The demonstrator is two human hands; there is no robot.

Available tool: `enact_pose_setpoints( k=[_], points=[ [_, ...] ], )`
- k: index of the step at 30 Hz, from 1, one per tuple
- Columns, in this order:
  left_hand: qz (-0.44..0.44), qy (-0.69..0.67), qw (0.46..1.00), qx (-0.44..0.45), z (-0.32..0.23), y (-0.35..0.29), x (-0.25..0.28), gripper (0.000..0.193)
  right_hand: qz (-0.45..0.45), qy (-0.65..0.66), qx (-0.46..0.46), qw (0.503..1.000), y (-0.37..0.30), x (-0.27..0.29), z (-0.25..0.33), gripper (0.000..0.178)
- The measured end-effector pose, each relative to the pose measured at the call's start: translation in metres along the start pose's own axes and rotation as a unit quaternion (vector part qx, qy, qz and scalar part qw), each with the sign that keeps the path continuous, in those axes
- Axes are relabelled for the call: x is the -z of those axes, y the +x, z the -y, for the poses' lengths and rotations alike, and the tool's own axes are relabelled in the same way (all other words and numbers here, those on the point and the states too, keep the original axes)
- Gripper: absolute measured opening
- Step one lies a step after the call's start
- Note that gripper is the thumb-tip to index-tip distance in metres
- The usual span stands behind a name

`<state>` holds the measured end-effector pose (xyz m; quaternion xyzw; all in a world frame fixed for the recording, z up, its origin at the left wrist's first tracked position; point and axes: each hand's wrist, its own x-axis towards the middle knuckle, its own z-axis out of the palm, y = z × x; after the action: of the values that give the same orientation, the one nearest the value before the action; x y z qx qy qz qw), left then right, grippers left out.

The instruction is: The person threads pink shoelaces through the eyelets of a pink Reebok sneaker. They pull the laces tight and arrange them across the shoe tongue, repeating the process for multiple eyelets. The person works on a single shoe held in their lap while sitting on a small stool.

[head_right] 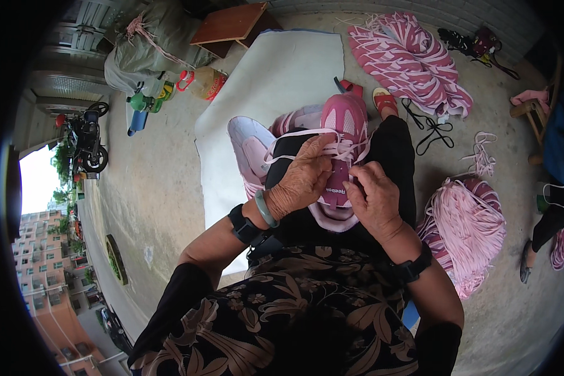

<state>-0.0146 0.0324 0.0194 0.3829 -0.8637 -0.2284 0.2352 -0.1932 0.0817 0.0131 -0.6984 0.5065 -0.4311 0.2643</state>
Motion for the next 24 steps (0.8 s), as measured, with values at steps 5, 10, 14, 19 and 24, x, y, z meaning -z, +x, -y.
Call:
enact_pose_setpoints(
  k=[5, 10, 14, 19, 24],
  points=[
    [-0.034, 0.047, 0.998, 0.015, -0.008, 0.0, -0.012, 0.009, 0.006, -0.119, -0.019, 0.993, 0.012, -0.017, 0.003, 0.018],
    [-0.031, 0.015, 0.999, 0.034, -0.004, -0.007, -0.006, 0.013, 0.044, -0.148, -0.024, 0.988, 0.018, -0.024, 0.005, 0.015],
    [-0.074, -0.112, 0.989, 0.065, -0.003, -0.002, 0.004, 0.023, 0.077, -0.191, -0.038, 0.978, 0.019, -0.019, 0.006, 0.015],
    [-0.043, 0.104, 0.994, -0.016, -0.002, 0.024, 0.018, 0.035, 0.07, -0.184, -0.051, 0.979, -0.006, 0.018, 0.0, 0.012],
    [0.042, 0.232, 0.962, -0.141, 0.004, 0.041, 0.017, 0.035, 0.051, -0.04, -0.246, 0.967, -0.07, 0.103, -0.077, 0.009]
  ],
)
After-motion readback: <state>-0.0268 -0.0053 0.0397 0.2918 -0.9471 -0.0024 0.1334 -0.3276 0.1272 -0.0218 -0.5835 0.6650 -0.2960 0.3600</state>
